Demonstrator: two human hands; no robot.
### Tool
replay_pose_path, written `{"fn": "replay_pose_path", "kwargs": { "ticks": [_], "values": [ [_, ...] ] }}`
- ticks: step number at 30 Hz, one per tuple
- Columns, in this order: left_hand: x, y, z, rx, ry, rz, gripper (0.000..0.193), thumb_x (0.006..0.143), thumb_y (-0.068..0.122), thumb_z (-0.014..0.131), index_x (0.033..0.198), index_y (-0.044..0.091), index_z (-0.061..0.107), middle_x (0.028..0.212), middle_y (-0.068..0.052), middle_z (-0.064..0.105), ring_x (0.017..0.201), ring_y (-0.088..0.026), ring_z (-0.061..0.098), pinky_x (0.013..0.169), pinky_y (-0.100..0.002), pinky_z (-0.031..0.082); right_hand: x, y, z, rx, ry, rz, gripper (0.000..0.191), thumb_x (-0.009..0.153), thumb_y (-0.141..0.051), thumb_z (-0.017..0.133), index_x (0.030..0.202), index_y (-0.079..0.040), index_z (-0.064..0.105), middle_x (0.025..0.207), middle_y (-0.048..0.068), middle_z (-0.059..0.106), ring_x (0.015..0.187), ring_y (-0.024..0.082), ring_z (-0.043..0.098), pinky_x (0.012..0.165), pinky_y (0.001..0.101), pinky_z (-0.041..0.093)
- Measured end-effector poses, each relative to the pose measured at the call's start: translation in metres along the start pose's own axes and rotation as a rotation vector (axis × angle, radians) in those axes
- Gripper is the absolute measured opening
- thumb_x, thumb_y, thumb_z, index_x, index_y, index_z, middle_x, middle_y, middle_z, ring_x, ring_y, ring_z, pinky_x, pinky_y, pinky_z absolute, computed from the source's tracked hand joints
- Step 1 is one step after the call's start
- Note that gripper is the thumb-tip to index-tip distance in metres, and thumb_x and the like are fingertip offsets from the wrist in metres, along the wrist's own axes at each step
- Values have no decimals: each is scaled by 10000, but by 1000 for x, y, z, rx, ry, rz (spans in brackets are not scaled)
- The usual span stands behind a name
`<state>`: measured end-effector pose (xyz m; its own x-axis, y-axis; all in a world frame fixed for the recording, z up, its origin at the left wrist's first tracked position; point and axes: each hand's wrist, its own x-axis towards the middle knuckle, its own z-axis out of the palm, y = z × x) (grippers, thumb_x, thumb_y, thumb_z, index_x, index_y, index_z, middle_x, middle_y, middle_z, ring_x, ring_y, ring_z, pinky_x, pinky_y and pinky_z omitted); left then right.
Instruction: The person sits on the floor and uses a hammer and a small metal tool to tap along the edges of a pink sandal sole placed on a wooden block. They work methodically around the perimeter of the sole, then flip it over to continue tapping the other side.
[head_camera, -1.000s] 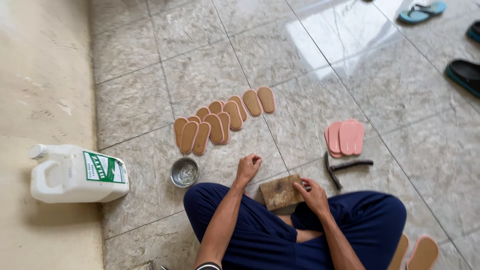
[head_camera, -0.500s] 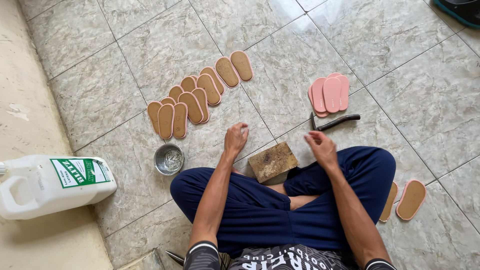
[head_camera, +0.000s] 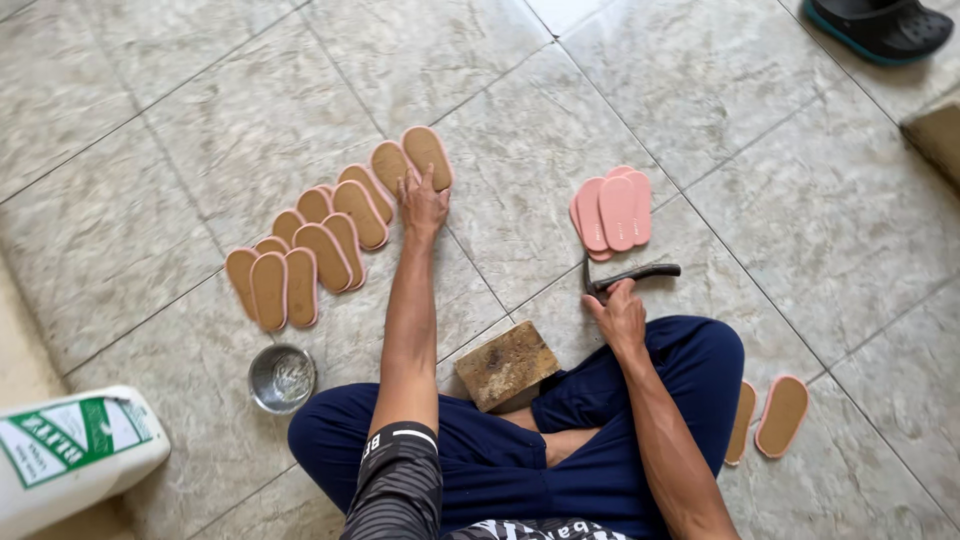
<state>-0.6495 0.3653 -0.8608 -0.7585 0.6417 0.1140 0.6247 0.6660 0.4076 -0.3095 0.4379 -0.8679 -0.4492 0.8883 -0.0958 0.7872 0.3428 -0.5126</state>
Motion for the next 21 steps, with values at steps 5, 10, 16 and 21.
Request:
{"fn": "replay_pose_path", "kwargs": {
  "ticks": [5, 10, 16, 21],
  "values": [
    [-36, 32, 1, 53, -78, -34, 723, 866, 442, 771, 1466, 124, 527, 1513, -268, 453, 1395, -486, 369, 1152, -544, 300, -4, 6, -9, 121, -35, 30, 569, 769, -334, 845, 1057, 13, 498, 792, 205, 714, 774, 420, 710, 727, 495, 556],
    [-100, 67, 8, 119, -386, -156, 741, 906, 547, 682, 1469, 95, 517, 1352, -271, 554, 1195, -429, 560, 936, -524, 518, -10, 8, -11, 227, -46, 6, 579, 786, -259, 819, 1134, 23, 451, 848, 198, 731, 804, 401, 725, 742, 485, 568],
    [-147, 65, 30, 222, -496, -15, 354, 1114, 385, 618, 1316, 103, 683, 1264, -187, 712, 1117, -325, 701, 936, -485, 583, -21, 8, -13, 540, -46, 23, 541, 843, -224, 781, 1181, 18, 435, 942, 186, 724, 743, 249, 718, 656, 360, 575],
    [-114, 40, 8, 476, -84, 225, 988, 630, 175, 894, 1501, 243, 432, 1546, -101, 461, 1316, -329, 509, 1010, -575, 421, -33, 8, -29, 1240, -208, 302, 406, 1083, -386, 629, 1086, 18, 594, 1067, 156, 796, 570, 69, 403, 526, 224, 349]
  ]
}}
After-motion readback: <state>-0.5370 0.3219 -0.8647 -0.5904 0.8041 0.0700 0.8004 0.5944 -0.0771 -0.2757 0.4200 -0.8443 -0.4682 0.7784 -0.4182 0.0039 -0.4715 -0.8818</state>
